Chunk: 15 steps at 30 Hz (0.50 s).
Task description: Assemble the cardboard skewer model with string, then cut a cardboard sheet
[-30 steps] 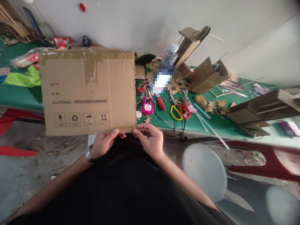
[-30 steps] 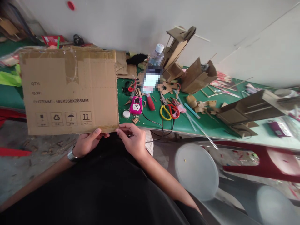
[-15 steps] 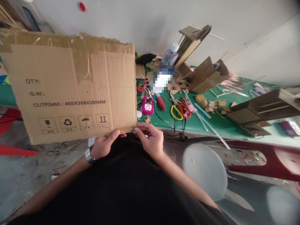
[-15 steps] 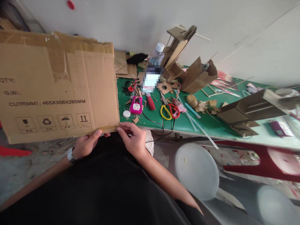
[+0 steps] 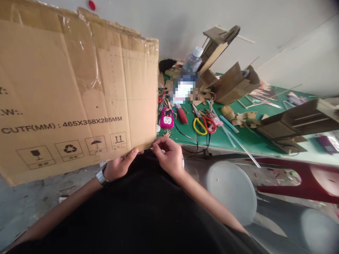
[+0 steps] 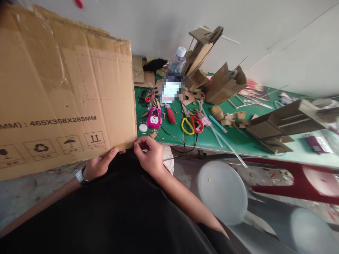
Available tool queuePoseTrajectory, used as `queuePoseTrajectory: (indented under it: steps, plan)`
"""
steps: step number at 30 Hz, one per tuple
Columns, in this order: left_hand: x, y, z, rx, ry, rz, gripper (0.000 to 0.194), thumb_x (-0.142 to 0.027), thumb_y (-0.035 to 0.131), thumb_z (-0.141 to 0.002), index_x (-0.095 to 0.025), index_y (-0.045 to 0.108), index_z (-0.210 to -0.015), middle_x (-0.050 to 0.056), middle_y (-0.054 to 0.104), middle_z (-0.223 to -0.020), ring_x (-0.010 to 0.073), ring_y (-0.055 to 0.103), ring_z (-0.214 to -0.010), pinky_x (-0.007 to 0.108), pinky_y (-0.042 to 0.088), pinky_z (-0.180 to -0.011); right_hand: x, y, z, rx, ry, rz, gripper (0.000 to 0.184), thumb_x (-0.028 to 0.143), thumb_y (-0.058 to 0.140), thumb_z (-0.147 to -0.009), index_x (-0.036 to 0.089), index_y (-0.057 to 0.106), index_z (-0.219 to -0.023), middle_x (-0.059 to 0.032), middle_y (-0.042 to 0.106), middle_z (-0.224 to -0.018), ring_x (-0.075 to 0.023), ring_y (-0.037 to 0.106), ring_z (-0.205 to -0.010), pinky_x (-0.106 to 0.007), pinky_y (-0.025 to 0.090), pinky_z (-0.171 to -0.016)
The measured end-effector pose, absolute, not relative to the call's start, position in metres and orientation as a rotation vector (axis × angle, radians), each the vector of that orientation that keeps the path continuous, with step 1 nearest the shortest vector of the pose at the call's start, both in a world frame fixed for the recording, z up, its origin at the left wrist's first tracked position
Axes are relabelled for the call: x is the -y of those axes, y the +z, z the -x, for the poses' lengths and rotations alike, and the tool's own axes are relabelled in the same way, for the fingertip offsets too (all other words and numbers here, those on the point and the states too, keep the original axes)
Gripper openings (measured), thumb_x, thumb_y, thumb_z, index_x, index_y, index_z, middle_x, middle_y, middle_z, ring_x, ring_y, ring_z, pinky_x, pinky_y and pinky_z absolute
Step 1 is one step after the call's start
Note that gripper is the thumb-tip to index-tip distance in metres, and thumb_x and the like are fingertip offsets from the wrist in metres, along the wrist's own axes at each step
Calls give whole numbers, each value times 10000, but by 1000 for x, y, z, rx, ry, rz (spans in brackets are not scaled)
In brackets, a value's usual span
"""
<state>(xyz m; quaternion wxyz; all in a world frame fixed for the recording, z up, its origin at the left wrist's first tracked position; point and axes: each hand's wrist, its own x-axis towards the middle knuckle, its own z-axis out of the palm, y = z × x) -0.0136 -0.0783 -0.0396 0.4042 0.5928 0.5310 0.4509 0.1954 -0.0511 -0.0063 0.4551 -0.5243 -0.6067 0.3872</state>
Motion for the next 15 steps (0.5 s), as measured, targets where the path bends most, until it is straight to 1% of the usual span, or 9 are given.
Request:
queuePoseTrajectory:
  steps: [2, 4, 8, 11, 15]
  plan:
    - [78, -42, 14, -1338, 1160, -1470, 167, -362, 762, -902, -269, 867, -994, 33, 839, -1050, 313, 729, -1170, 450, 408, -1252, 51, -7, -196, 1523, 940, 1268, 133, 312, 677, -916, 210, 666, -831, -24, 729, -761, -145, 683, -649, -261, 587, -634]
    - [79, -42, 13, -1339, 1165, -1458, 162, -350, 773, -893, -272, 867, -999, 35, 837, -1050, 313, 734, -1155, 447, 435, -1232, 51, -8, -197, 1518, 920, 1248, 113, 315, 682, -921, 213, 664, -876, -23, 726, -786, -144, 688, -656, -261, 590, -637]
    - [80, -43, 13, -1339, 1138, -1510, 188, -366, 722, -939, -278, 866, -1022, 33, 837, -1073, 302, 738, -1144, 454, 415, -1247, 52, -11, -200, 1494, 861, 1243, 104, 311, 696, -931, 223, 681, -984, -22, 743, -821, -152, 724, -663, -270, 601, -641]
    - [80, -42, 13, -1334, 1141, -1485, 199, -388, 713, -946, -274, 868, -996, 40, 839, -1050, 306, 740, -1138, 458, 413, -1248, 53, -13, -201, 1507, 847, 1281, 106, 327, 704, -937, 224, 719, -957, -28, 764, -807, -161, 736, -658, -275, 601, -631]
    - [79, -39, 12, -1327, 1148, -1439, 188, -401, 737, -925, -275, 869, -969, 40, 840, -1031, 311, 740, -1137, 459, 425, -1244, 52, -17, -201, 1456, 863, 1304, 157, 375, 734, -929, 223, 761, -961, -33, 781, -799, -170, 740, -647, -280, 608, -612]
